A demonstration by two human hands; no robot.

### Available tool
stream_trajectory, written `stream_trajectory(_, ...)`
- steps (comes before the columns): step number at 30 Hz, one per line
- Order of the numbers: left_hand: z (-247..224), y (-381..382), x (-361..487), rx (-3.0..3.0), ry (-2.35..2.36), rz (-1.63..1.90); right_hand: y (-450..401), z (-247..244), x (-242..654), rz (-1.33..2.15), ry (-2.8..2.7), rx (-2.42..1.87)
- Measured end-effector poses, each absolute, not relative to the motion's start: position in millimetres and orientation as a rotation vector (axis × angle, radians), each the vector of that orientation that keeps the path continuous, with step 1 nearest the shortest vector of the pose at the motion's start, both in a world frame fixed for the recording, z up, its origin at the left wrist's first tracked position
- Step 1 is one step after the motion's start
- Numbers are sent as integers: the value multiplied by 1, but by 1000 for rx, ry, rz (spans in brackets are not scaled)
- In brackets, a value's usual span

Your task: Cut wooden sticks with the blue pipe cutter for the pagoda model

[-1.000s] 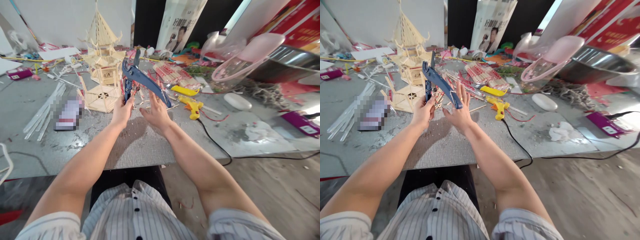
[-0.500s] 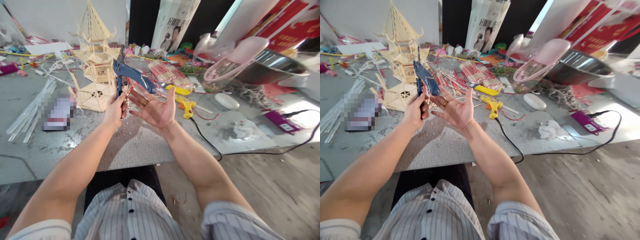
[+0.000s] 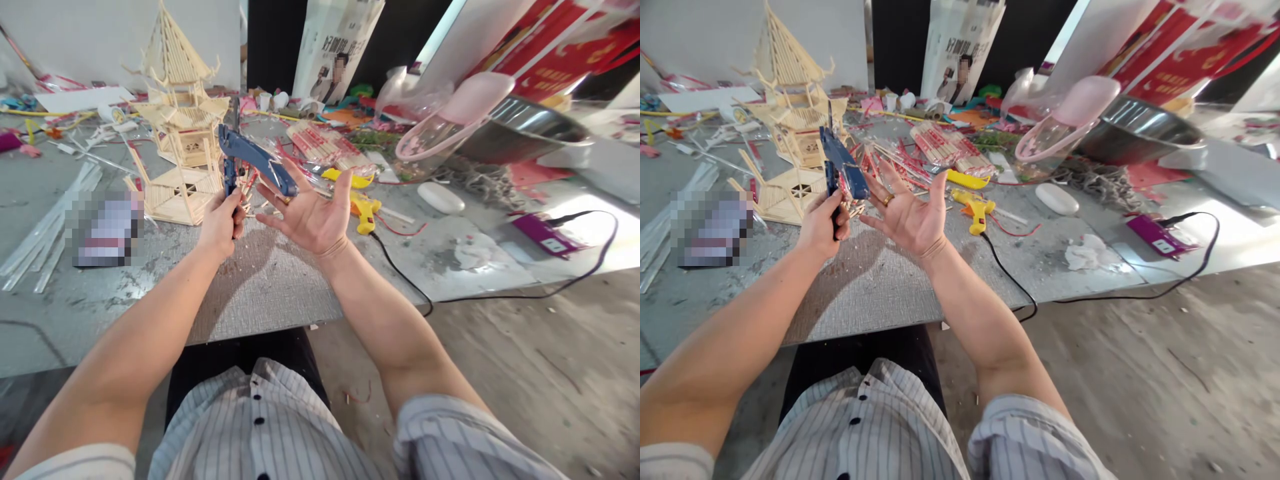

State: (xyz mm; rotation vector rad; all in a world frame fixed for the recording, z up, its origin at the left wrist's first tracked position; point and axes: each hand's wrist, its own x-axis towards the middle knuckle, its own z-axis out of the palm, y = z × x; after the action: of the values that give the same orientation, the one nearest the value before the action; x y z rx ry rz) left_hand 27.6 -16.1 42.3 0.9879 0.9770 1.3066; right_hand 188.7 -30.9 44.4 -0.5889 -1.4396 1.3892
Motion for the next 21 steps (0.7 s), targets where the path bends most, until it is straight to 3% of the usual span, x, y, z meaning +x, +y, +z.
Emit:
stream_trajectory(15, 39, -13, 29, 979, 1126, 1348, 0, 16, 209, 1321, -1103, -740)
stream_trajectory(21, 29, -9, 31, 1145, 1237, 1368, -14, 35, 201, 1313, -994, -865)
